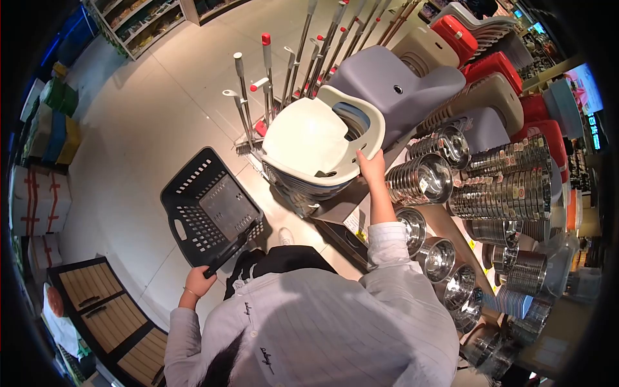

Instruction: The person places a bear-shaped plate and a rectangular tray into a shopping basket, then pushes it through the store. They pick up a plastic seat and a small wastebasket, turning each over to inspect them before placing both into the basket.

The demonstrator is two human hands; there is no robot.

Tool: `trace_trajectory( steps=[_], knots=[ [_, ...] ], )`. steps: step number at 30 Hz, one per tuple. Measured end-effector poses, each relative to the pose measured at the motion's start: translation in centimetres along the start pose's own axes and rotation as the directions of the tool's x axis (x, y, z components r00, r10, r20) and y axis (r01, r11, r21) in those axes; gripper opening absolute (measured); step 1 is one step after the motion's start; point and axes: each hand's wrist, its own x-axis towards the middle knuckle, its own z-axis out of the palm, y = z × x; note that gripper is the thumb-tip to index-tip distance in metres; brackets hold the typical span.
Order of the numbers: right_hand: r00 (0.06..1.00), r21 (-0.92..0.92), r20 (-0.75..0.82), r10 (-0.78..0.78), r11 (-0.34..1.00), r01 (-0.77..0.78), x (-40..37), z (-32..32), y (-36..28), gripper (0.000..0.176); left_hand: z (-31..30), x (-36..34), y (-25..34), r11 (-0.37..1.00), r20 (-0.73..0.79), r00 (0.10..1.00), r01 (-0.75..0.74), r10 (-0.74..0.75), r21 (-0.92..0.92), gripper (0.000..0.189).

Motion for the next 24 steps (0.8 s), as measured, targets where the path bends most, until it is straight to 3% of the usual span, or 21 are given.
trace_trajectory(
  steps=[1, 2, 4, 9, 17, 20, 24],
  knots=[
    [0.985, 0.147, 0.1, 0.143, 0.977, -0.157, 0.2, 0.0, 0.1, 0.04, -0.4, 0.5, 0.0, 1.0, 0.002, 1.0, 0.024, -0.024, -0.015, 0.023],
    [0.985, 0.141, 0.098, 0.145, 0.977, -0.158, 0.5, -0.3, 0.3, 0.04, -0.6, 1.1, -0.2, 1.0, 0.008, 1.0, 0.022, -0.022, -0.019, 0.023],
    [0.892, 0.384, 0.401, 0.208, 0.846, -0.37, 0.4, -1.7, -0.9, 0.035, -1.2, 1.7, -0.3, 0.997, -0.031, 1.0, 0.003, -0.006, -0.082, 0.023],
    [0.925, 0.392, 0.305, 0.228, 0.854, -0.341, 0.0, -1.5, -1.7, 0.025, -2.7, 3.6, -1.1, 0.999, -0.048, 0.999, -0.022, 0.019, -0.043, 0.023],
    [0.915, 0.449, 0.291, 0.28, 0.804, -0.389, 0.2, -1.4, -2.0, 0.026, -4.1, 4.8, -1.3, 0.997, -0.055, 0.998, -0.006, 0.001, -0.083, 0.024],
    [0.945, 0.504, 0.254, 0.204, 0.807, -0.309, 0.9, -3.3, -5.4, 0.023, -4.3, 5.1, -1.7, 0.997, -0.075, 0.997, -0.007, 0.001, -0.077, 0.025],
    [0.939, 0.468, 0.288, 0.19, 0.828, -0.311, 3.1, -10.8, -12.2, 0.018, -4.2, 5.8, -2.5, 0.995, -0.083, 0.996, -0.028, 0.021, -0.091, 0.025]
  ],
)
